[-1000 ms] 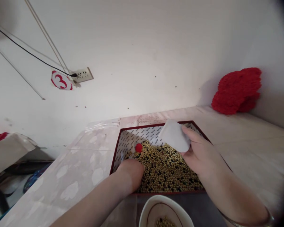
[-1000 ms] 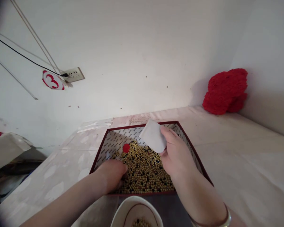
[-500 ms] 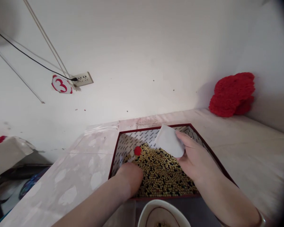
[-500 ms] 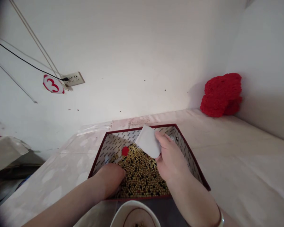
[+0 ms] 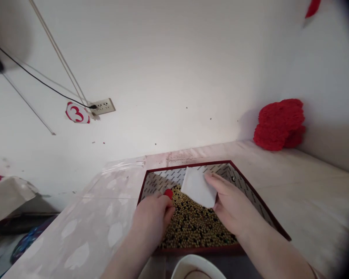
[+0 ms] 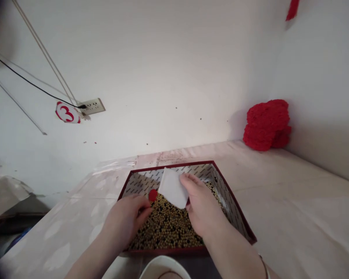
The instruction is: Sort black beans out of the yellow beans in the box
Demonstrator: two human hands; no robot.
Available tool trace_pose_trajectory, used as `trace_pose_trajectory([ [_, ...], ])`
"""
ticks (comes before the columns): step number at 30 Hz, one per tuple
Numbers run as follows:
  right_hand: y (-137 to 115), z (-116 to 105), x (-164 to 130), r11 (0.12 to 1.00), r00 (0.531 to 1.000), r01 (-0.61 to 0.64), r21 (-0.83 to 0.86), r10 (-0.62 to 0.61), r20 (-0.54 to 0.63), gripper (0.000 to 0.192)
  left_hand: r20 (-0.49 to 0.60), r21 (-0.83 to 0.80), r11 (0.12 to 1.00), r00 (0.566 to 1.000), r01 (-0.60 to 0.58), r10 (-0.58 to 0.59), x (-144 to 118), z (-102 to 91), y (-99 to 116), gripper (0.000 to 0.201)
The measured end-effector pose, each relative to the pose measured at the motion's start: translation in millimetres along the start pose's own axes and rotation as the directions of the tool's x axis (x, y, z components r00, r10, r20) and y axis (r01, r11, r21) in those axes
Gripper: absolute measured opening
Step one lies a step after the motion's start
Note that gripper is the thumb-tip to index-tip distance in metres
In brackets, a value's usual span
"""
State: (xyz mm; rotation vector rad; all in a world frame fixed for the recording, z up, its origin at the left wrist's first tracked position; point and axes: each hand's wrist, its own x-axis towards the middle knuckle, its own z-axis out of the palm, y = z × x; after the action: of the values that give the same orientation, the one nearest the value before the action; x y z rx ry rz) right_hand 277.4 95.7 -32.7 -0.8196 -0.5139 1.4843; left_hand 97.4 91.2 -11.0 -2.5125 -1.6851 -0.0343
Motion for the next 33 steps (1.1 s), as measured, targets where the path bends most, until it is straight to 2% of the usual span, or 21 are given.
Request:
trace_pose_trajectory([
  [1,1,2,-2,1.0,0.999,-0.003,-0.025,0.004,0.033,0.015,-0.168,-0.085,0.996,0.986,-0.007,-0.007,-4,-2.6,1,0.021],
  [2,2,3,-4,0.998,0.997,-0.007,-0.057,0.011,0.076,0.016,-0.346,-0.171,0.984,0.938,-0.055,-0.007,-8,-4.3,4,0.02],
  [4,6,7,-9,0.991,0.986,-0.018,-0.133,0.04,0.164,0.016,-0.629,-0.261,0.939,0.777,-0.225,0.012,-12,-5.1,10,0.012],
  [5,8,9,-11,0.987,0.978,-0.026,-0.159,0.058,0.203,0.016,-0.708,-0.254,0.921,0.706,-0.294,0.03,-13,-4.4,13,0.009],
  [6,11,11,-14,0.985,0.969,-0.042,-0.169,0.081,0.232,0.015,-0.758,-0.238,0.911,0.651,-0.336,0.042,-13,-3.0,16,0.008],
  [8,16,15,-18,0.986,0.955,-0.099,-0.138,0.133,0.267,0.012,-0.799,-0.215,0.911,0.599,-0.351,0.042,-11,0.9,21,0.01],
  [11,22,18,-21,0.983,0.942,-0.168,-0.068,0.181,0.283,0.011,-0.8,-0.216,0.919,0.599,-0.33,0.027,-8,6.6,22,0.011],
  [15,25,17,-20,0.98,0.952,-0.165,-0.108,0.187,0.244,0.015,-0.772,-0.213,0.932,0.636,-0.292,0.023,-10,10.2,20,0.012],
  [17,26,15,-19,0.981,0.954,-0.161,-0.107,0.182,0.238,0.017,-0.767,-0.202,0.935,0.641,-0.291,0.033,-11,10.5,20,0.013],
  [27,32,18,-21,0.984,0.939,-0.166,-0.064,0.178,0.293,0.014,-0.77,-0.248,0.916,0.638,-0.314,0.01,-13,8.1,19,0.016],
  [31,32,17,-20,0.983,0.933,-0.175,-0.047,0.181,0.311,0.017,-0.749,-0.246,0.926,0.663,-0.285,0.005,-12,8.4,19,0.013],
  [33,33,16,-18,0.984,0.938,-0.171,-0.055,0.18,0.297,0.018,-0.765,-0.23,0.933,0.644,-0.276,0.002,-11,8.9,18,0.012],
])
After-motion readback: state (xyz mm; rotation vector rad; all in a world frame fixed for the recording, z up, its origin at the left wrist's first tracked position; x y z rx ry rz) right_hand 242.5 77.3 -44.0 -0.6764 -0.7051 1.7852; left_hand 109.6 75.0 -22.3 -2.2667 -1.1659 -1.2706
